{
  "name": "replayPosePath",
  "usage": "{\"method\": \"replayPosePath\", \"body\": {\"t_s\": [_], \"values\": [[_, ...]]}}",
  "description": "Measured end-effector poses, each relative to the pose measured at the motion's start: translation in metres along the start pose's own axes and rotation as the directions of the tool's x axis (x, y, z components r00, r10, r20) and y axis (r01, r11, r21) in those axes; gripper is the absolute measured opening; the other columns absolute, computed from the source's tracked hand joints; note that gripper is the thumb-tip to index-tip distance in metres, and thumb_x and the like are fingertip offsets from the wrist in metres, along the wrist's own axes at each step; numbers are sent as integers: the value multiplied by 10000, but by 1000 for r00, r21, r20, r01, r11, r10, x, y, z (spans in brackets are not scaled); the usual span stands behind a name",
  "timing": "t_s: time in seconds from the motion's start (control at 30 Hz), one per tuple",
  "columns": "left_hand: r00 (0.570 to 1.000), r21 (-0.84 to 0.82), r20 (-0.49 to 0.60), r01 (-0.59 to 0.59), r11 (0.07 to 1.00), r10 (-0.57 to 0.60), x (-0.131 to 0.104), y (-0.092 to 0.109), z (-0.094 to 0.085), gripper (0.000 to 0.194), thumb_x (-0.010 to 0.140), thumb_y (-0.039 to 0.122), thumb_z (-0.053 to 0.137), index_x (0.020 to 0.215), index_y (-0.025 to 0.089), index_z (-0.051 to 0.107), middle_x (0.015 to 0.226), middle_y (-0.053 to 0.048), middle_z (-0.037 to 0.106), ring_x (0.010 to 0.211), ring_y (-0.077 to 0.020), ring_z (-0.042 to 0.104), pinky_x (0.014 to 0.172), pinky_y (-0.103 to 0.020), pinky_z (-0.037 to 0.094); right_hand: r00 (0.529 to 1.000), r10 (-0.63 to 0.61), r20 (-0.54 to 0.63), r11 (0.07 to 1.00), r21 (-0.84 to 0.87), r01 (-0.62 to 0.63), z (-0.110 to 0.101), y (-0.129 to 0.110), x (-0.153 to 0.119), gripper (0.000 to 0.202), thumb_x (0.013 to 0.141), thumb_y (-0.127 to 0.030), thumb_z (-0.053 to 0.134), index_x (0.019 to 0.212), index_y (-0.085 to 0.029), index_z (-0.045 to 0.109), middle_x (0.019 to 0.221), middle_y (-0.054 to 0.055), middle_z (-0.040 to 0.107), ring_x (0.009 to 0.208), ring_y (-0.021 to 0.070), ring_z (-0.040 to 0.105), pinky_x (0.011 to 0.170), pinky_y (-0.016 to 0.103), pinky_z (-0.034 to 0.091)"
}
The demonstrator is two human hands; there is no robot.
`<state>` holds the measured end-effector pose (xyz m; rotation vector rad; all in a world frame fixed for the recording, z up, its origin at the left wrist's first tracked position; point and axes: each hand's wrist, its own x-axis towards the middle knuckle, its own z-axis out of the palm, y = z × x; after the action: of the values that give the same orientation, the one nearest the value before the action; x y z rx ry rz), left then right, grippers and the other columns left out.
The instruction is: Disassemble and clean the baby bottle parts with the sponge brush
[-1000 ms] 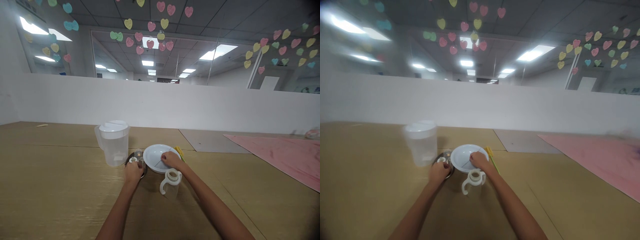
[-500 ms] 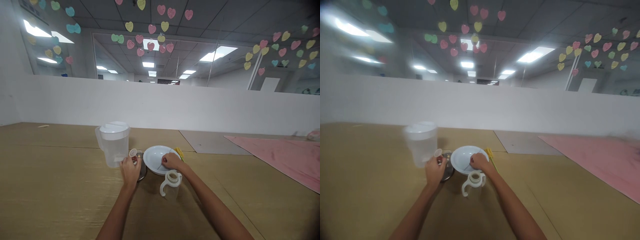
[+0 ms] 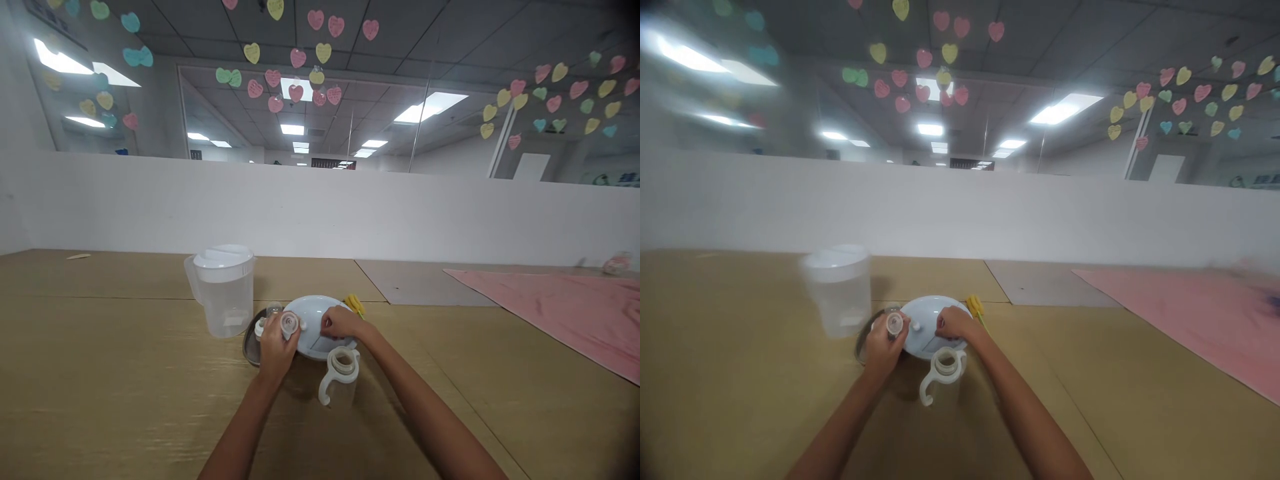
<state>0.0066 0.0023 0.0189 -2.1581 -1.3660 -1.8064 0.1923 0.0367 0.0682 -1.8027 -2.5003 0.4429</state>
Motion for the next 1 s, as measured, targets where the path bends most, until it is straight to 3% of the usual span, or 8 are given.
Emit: {"method": "replayPosePath", "body": {"t_s": [0.17, 0.3, 0.4, 0.57, 0.63, 0.73, 0.9, 1.0], "values": [[989, 44, 135, -60, 997, 53, -5, -1, 9, 219, 842, 343, 450, 759, 187, 580, 746, -47, 628, 738, -199, 567, 714, -325, 436, 996, 19, -82, 1000, -5, -19, -5, -3, -2, 176, 716, -256, 571, 774, -165, 709, 598, 15, 669, 511, 101, 573, 532, 181, 393], [970, 22, 244, -25, 999, 19, -8, -2, 12, 148, 805, 250, 459, 833, 188, 591, 807, -50, 651, 784, -207, 573, 719, -326, 442, 962, 54, -267, 998, 45, -44, -21, -4, -6, 152, 741, -255, 584, 783, -170, 702, 713, 31, 699, 659, 128, 627, 618, 194, 424], [970, 4, 242, -21, 1000, 20, -8, -1, 12, 182, 798, 224, 450, 906, 198, 595, 855, -46, 659, 822, -205, 574, 737, -322, 446, 887, 39, -461, 994, 111, 14, -39, -6, -15, 136, 757, -241, 576, 795, -176, 690, 826, 39, 708, 762, 143, 638, 682, 207, 445], [977, 20, 212, -27, 999, 23, -7, 1, 12, 243, 854, 267, 396, 725, 188, 586, 714, -38, 645, 726, -190, 571, 746, -336, 425, 739, -4, -674, 914, 297, 276, -61, -25, -39, 121, 749, -214, 565, 794, -166, 666, 770, 31, 694, 724, 129, 639, 672, 205, 477], [972, 22, 235, -9, 1000, 4, -7, 1, 11, 280, 875, 288, 371, 751, 185, 600, 723, -40, 650, 726, -189, 573, 743, -336, 419, 727, -44, -685, 878, 321, 355, -63, -37, -49, 126, 749, -224, 557, 781, -160, 661, 754, 29, 688, 717, 130, 636, 650, 204, 482], [967, 5, 254, 5, 1000, -6, -7, 0, 10, 312, 897, 311, 345, 805, 186, 617, 773, -43, 666, 754, -193, 578, 753, -339, 414, 749, -148, -646, 873, 270, 405, -60, -52, -57, 132, 752, -192, 537, 781, -169, 664, 753, 13, 689, 698, 114, 626, 648, 196, 470], [967, 1, 255, -15, 1000, 15, -8, -1, 10, 312, 902, 333, 349, 835, 184, 615, 789, -42, 664, 790, -203, 577, 766, -344, 407, 758, -245, -604, 941, 40, 336, -50, -60, -53, 178, 753, -121, 513, 780, -197, 671, 758, -16, 692, 680, 99, 606, 648, 188, 413], [963, 11, 269, -26, 1000, 22, -9, -1, 10, 328, 912, 347, 333, 838, 184, 607, 769, -38, 649, 768, -198, 561, 757, -342, 396, 776, -268, -570, 949, -15, 316, -48, -60, -50, 184, 769, -126, 506, 799, -202, 671, 778, -13, 693, 696, 101, 602, 644, 187, 386]]}}
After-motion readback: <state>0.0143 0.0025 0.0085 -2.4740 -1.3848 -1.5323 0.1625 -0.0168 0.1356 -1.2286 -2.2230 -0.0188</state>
